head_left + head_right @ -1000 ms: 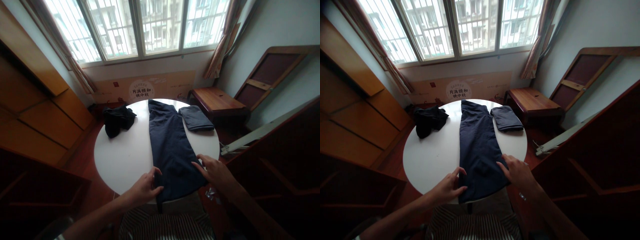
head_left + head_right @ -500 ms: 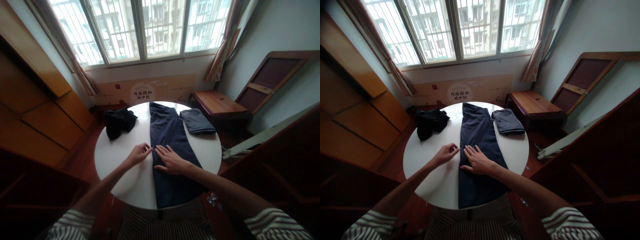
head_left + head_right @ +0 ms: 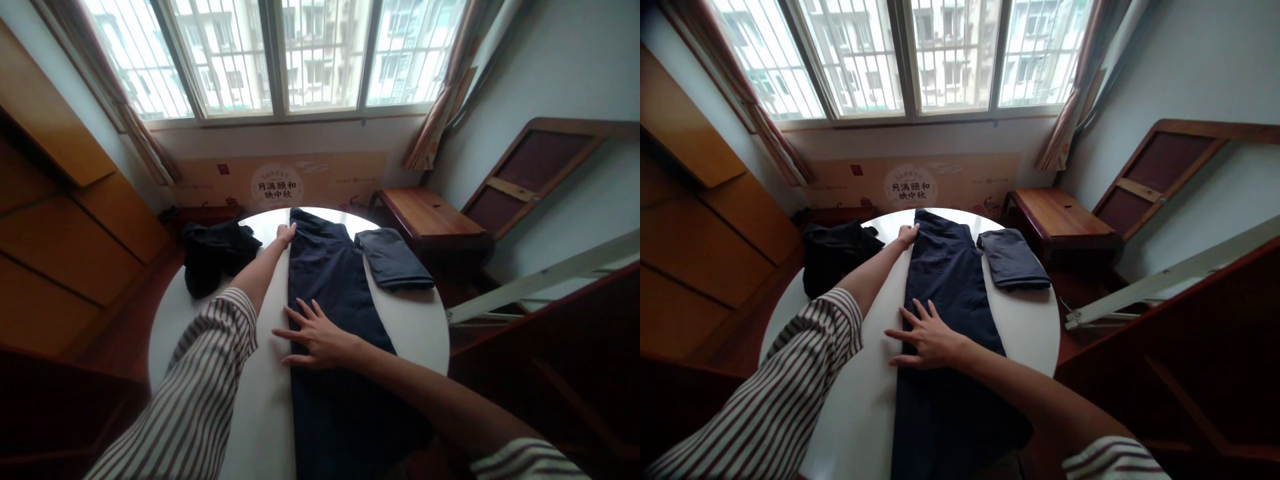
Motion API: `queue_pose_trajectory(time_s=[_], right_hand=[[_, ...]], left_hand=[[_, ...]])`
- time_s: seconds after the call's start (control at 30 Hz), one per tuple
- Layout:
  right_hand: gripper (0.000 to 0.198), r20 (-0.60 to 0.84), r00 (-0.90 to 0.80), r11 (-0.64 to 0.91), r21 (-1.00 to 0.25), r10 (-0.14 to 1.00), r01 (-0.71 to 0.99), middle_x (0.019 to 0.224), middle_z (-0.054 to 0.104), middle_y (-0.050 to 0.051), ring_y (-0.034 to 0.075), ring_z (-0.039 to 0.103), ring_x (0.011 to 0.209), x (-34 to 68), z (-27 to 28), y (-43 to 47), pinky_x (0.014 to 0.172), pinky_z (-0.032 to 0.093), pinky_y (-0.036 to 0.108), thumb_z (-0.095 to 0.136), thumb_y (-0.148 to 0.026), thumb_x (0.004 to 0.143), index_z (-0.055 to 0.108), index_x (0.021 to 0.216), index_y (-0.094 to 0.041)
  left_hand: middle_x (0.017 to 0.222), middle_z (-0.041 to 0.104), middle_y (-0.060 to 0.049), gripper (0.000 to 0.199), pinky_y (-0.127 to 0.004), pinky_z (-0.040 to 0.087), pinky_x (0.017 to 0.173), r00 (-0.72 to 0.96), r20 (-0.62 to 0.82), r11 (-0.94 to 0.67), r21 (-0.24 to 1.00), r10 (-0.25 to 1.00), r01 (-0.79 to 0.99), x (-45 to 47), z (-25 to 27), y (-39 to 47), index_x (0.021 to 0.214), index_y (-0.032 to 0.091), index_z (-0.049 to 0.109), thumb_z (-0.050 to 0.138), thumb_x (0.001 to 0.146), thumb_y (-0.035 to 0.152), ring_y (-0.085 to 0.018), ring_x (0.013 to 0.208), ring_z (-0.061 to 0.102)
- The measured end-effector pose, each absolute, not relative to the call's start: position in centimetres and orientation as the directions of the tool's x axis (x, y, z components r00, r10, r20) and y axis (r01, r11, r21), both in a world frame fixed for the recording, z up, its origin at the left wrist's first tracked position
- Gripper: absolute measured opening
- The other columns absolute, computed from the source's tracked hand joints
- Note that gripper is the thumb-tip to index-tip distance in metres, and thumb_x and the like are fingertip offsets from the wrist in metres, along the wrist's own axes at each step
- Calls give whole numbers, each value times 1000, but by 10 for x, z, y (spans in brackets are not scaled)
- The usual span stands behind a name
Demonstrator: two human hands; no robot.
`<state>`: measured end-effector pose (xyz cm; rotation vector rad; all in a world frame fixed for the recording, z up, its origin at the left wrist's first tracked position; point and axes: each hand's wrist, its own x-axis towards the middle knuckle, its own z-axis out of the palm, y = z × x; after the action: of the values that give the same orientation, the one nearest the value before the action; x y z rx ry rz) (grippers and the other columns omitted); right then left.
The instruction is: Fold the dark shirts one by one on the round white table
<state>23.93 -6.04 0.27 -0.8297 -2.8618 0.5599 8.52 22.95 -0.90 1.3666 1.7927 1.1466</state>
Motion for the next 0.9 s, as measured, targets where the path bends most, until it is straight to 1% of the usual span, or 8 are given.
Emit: queue_pose_trajectory(time_s=[0.17, 0.37, 0.53, 0.6, 0.67, 0.77, 0.83, 0.9], right_hand=[[74, 44, -874, 791, -448, 484, 416, 165, 16, 9, 46, 0, 148, 239, -5, -63, 113, 5, 70, 49, -74, 87, 37, 151, -40], [69, 62, -922, 820, -482, 382, 308, 166, 12, 5, 42, 3, 150, 223, 5, -63, 115, 8, 68, 54, -66, 89, 36, 151, -40], [68, 79, -932, 852, -439, 354, 286, 164, 22, 7, 39, 8, 150, 204, 3, -64, 114, 7, 69, 53, -64, 91, 36, 151, -38], [69, 97, -931, 862, -421, 351, 281, 163, 24, 7, 39, 10, 150, 203, 0, -67, 113, 9, 70, 53, -64, 90, 38, 151, -37], [70, 117, -933, 876, -402, 339, 268, 162, 26, 8, 39, 12, 149, 205, -2, -73, 113, 11, 70, 53, -66, 89, 39, 150, -35], [76, 161, -925, 893, -360, 345, 270, 160, 31, 13, 39, 18, 147, 207, -5, -90, 113, 16, 68, 51, -70, 87, 42, 149, -27], [79, 189, -890, 880, -329, 416, 342, 152, 39, 20, 40, 29, 142, 208, -5, -105, 111, 26, 62, 51, -72, 86, 47, 143, -16], [75, 195, -806, 816, -302, 559, 493, 136, 52, 25, 39, 44, 128, 209, -1, -120, 104, 38, 56, 52, -69, 87, 54, 130, -8]], left_hand=[[80, 70, -11, 35, -29, 53, 71, -316, 47, 102, 893, 948, 439, 86, -13, 276, 100, 6, 68, 74, 76, 31, -25, 83, 70], [100, 73, -10, 34, -28, 50, 88, -335, 158, 47, 847, 929, 529, 62, 3, 310, 112, 9, 67, 62, 84, 27, -22, 98, 67], [117, 67, -23, 39, -36, 48, 96, -313, 148, 86, 776, 938, 624, 46, -1, 302, 119, 2, 61, 55, 91, 29, -29, 112, 63], [130, 58, -28, 45, -41, 42, 104, -303, 157, 91, 740, 940, 667, 49, -6, 289, 125, 0, 57, 56, 91, 28, -33, 125, 54], [144, 46, -28, 50, -44, 33, 113, -199, 220, 14, 636, 955, 771, 58, -9, 269, 134, 1, 51, 54, 92, 28, -34, 139, 40], [154, 37, -22, 51, -50, 26, 117, 167, 227, -239, 343, 959, 908, 76, -9, 227, 141, 7, 46, 47, 97, 32, -33, 145, 30], [155, 37, -20, 49, -56, 27, 115, 344, 175, -376, 204, 922, 904, 85, -7, 195, 141, 10, 48, 44, 98, 34, -35, 144, 30], [152, 40, -18, 45, -54, 31, 114, 420, 190, -449, 152, 887, 880, 85, -3, 165, 138, 12, 52, 44, 98, 31, -34, 142, 34]])
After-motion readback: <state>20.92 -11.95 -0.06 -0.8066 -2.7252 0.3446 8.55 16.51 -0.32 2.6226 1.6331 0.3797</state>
